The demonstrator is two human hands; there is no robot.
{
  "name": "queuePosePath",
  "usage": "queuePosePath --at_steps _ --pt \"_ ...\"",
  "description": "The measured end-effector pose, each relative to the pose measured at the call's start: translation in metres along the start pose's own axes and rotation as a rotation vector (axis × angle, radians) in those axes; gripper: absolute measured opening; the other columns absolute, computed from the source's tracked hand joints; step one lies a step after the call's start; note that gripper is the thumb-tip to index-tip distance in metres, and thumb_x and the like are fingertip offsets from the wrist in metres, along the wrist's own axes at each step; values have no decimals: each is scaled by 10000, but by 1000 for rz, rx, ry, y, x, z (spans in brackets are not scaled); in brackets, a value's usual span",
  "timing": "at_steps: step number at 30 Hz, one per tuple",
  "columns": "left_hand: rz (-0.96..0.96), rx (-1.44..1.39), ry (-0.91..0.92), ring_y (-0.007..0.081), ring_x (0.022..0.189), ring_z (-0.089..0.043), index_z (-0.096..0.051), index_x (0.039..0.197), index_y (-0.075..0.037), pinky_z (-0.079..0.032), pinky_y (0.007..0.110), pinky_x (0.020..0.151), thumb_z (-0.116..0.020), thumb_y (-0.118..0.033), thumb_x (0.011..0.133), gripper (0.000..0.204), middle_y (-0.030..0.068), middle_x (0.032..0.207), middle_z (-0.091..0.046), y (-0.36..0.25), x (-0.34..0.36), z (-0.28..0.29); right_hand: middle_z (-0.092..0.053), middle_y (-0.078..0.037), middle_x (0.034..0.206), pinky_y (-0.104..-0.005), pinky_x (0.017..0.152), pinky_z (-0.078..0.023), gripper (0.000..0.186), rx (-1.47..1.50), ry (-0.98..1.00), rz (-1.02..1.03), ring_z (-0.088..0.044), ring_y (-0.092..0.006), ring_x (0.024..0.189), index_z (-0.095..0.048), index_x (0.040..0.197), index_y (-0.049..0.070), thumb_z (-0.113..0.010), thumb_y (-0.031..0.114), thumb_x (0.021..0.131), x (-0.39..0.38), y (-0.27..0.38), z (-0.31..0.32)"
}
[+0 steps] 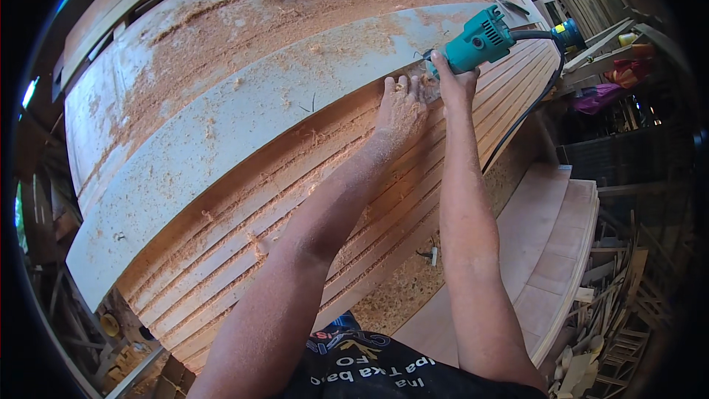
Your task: The person operates a wood router by hand to carve a groove into a piece of wood along a guide rail, moving the tool across the surface and holding the wood steady.
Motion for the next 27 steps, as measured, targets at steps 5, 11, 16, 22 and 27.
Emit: queuePosePath --at_steps 5,11,16,22,27 --pt "-30 50 33 310 1247 -420 -452 1324 26 -289 500 1010 -475 -205 860 519 183 1368 -460 -8 12 -10 -548 -165 1139 -324 882 -466 751 18 19 33 -566 -224 1023 -388 1212 -66 -821 295 716 17 -10 4" --pt "-49 75 37 317 1264 -415 -498 1276 25 -322 538 980 -456 -181 883 445 188 1375 -455 -11 20 -20 -552 -150 1126 -322 879 -467 711 1 14 11 -566 -217 1014 -392 1211 -58 -808 267 734 18 -5 4" --pt "-53 59 -2 306 1270 -413 -511 1262 24 -330 533 963 -460 -178 885 431 189 1378 -452 -18 27 -24 -562 -137 1111 -317 863 -477 686 35 11 44 -575 -199 993 -404 1204 -45 -809 247 733 32 -18 10" --pt "-53 78 -32 297 1266 -420 -483 1292 29 -319 536 969 -454 -177 890 453 182 1394 -432 -22 32 -27 -580 -195 1130 -379 902 -472 857 53 42 67 -588 -293 1039 -350 1242 -34 -822 390 666 45 -28 11" --pt "-64 74 -32 309 1287 -402 -472 1300 37 -313 538 976 -440 -186 893 465 189 1394 -429 -19 37 -36 -590 -185 1115 -380 891 -477 845 52 29 75 -601 -294 1012 -361 1237 -28 -822 389 664 51 -32 9"
Point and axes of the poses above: each hand's wrist, its own x-axis towards the middle knuckle, its own z-axis out of the back of the hand, y = z × x, the point moved 7 cm from there along x, towards the middle knuckle
